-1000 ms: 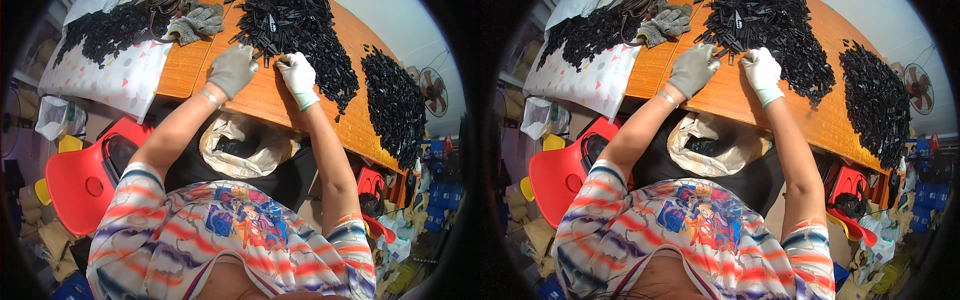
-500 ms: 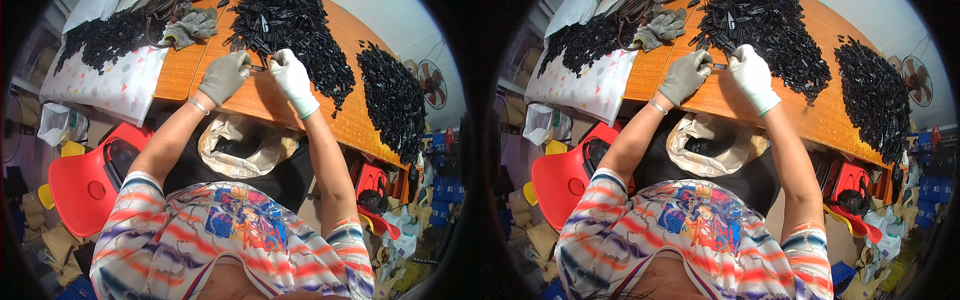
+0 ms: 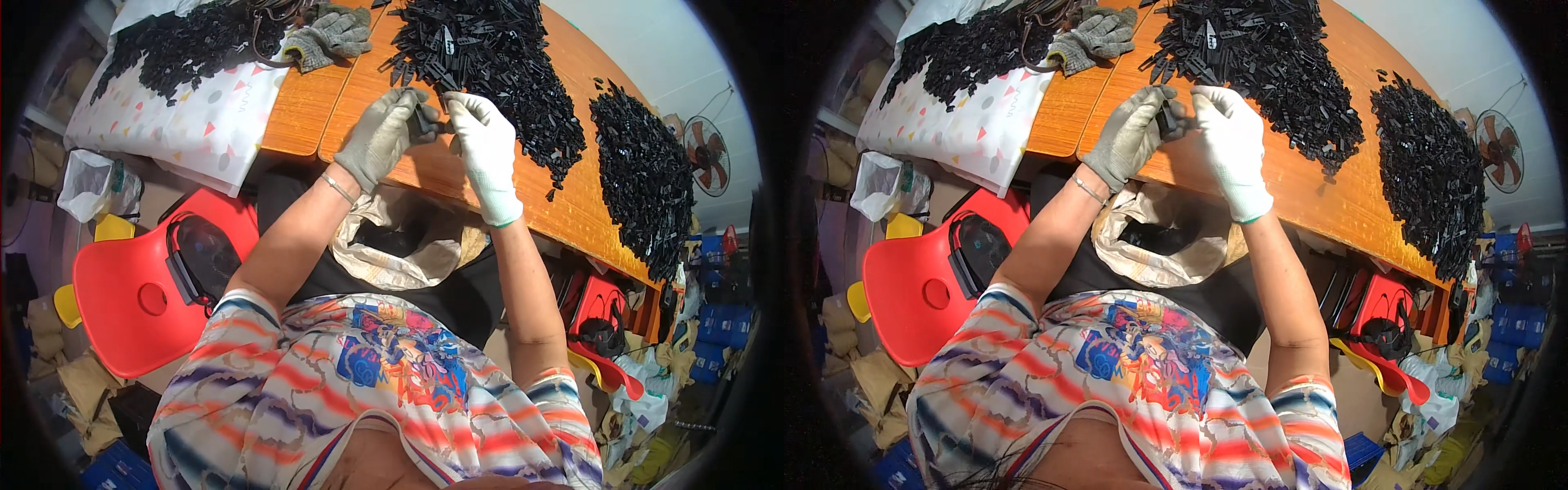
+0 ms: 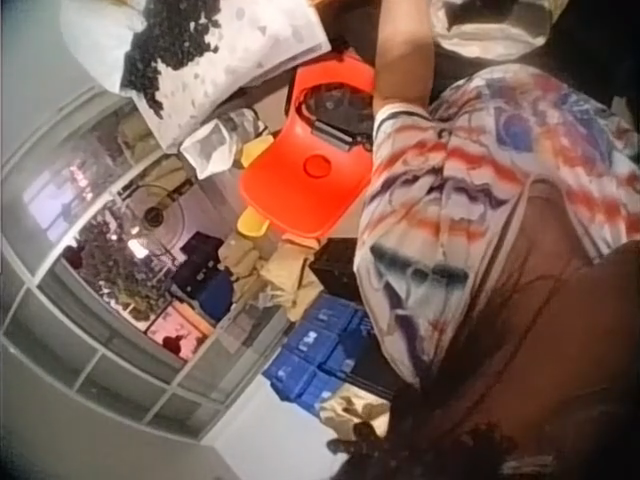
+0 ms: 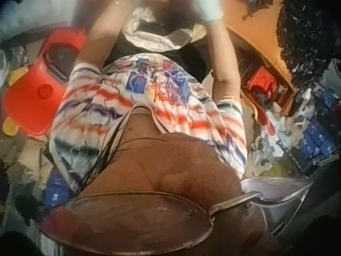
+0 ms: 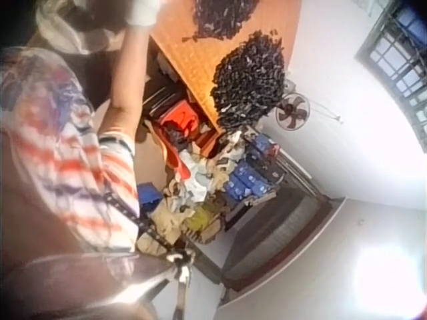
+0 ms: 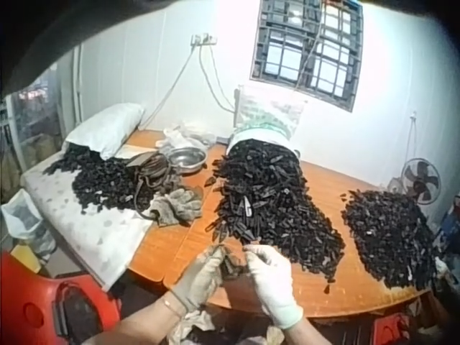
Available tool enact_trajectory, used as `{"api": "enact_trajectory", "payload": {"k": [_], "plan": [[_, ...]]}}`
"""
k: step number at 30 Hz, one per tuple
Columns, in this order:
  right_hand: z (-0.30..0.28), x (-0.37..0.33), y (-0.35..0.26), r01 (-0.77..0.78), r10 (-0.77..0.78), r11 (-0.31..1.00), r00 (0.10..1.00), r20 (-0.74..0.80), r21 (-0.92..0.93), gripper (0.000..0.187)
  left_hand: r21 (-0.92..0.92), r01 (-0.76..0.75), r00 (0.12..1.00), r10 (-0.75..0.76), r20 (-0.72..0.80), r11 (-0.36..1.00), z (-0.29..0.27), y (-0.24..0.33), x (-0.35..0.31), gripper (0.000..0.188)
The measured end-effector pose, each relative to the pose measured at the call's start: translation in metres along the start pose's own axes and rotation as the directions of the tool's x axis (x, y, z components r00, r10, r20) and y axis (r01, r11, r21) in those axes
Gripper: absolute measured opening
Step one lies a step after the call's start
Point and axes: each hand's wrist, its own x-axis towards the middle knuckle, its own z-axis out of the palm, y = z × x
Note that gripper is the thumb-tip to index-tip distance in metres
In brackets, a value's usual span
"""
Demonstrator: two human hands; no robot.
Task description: Assembling small black plastic components at a workbench and placing them into a bag.
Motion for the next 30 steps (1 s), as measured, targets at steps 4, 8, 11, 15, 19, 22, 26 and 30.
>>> {"api": "enact_trajectory", "payload": {"k": [4, 8, 11, 15, 19, 22, 26, 30], "plan": [[-0.001, 0.000, -0.008, -0.041, 0.041, 0.999, 0.999, 0.030, -0.019, 0.019, 0.038, 0.039, 0.994, -0.042, 0.102, 0.999, -0.001, 0.000, -0.001, 0.028], [0.004, -0.001, -0.004, 0.046, -0.045, 0.999, 0.998, 0.046, -0.021, 0.022, 0.186, -0.057, 0.997, 0.045, 0.067, 0.981, 0.005, -0.005, -0.005, 0.029], [0.007, -0.006, -0.010, 0.008, -0.007, 1.000, 0.999, 0.034, -0.026, 0.024, 0.252, -0.056, 0.998, 0.054, 0.017, 0.966, 0.012, -0.003, -0.011, 0.030], [0.008, -0.008, -0.008, 0.014, -0.014, 1.000, 1.000, 0.002, -0.021, 0.025, 0.327, -0.063, 0.998, 0.056, 0.030, 0.943, 0.014, -0.001, -0.012, 0.029], [0.008, -0.003, 0.002, 0.110, -0.115, 0.987, 0.993, -0.031, -0.118, 0.025, 0.340, -0.046, 0.999, 0.045, 0.009, 0.939, 0.019, 0.001, -0.015, 0.029], [0.012, -0.008, -0.006, 0.065, -0.068, 0.994, 0.997, -0.026, -0.085, 0.025, 0.348, -0.040, 0.999, 0.047, -0.010, 0.937, 0.018, 0.003, -0.016, 0.027], [0.011, -0.010, 0.001, 0.083, -0.087, 0.981, 0.996, -0.014, -0.177, 0.025, 0.401, -0.042, 0.996, 0.071, -0.059, 0.915, 0.020, 0.004, -0.015, 0.025], [0.011, -0.012, 0.000, 0.128, -0.132, 0.984, 0.991, -0.029, -0.126, 0.024, 0.361, -0.045, 0.998, 0.060, -0.030, 0.931, 0.022, 0.005, -0.015, 0.023]]}}
